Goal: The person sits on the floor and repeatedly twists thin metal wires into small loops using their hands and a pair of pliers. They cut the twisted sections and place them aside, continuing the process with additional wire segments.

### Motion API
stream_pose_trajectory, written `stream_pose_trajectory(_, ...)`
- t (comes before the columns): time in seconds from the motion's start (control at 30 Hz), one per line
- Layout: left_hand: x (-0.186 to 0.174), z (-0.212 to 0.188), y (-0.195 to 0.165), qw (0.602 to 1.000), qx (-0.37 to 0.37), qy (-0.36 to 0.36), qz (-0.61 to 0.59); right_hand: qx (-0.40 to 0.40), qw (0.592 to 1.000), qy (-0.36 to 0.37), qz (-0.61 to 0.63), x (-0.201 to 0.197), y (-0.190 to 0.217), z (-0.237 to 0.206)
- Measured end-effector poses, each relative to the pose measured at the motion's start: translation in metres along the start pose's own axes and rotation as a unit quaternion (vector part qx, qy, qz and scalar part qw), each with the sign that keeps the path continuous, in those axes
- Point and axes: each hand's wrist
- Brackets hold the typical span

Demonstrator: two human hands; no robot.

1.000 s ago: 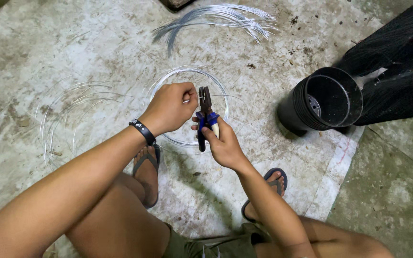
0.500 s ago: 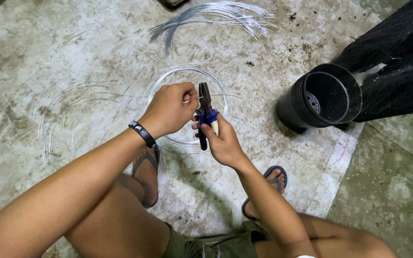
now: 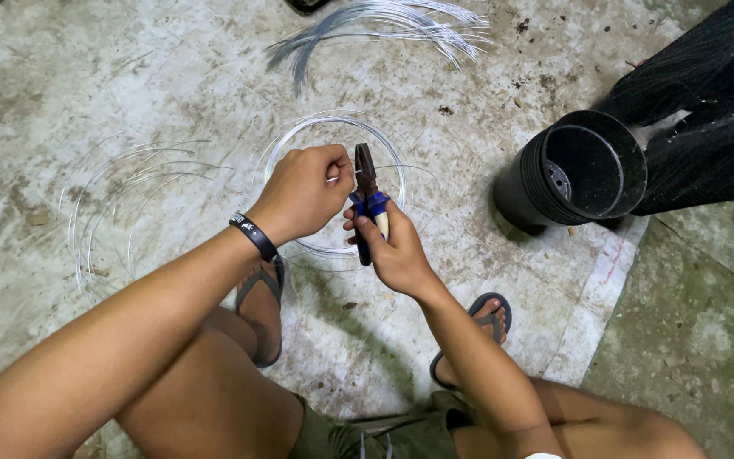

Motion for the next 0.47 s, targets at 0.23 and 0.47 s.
stream_pose_trajectory(0.23,0.007,-0.001,0.003,1.000,0.002,-0.008,0.002,0.030,0.998,-0.011,0.051,0.003,-0.006,0.001)
stream_pose_trajectory(0.47,0.012,0.000,0.011,1.000,0.008,-0.018,0.006,0.003,0.999,-0.037,-0.033,-0.003,-0.047,0.010)
Point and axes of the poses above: each hand's wrist, its own z-axis towards the middle knuckle, its own x-axis out of the palm, y = z × x, and after that the axes turned 6 degrees about -y, right-handed
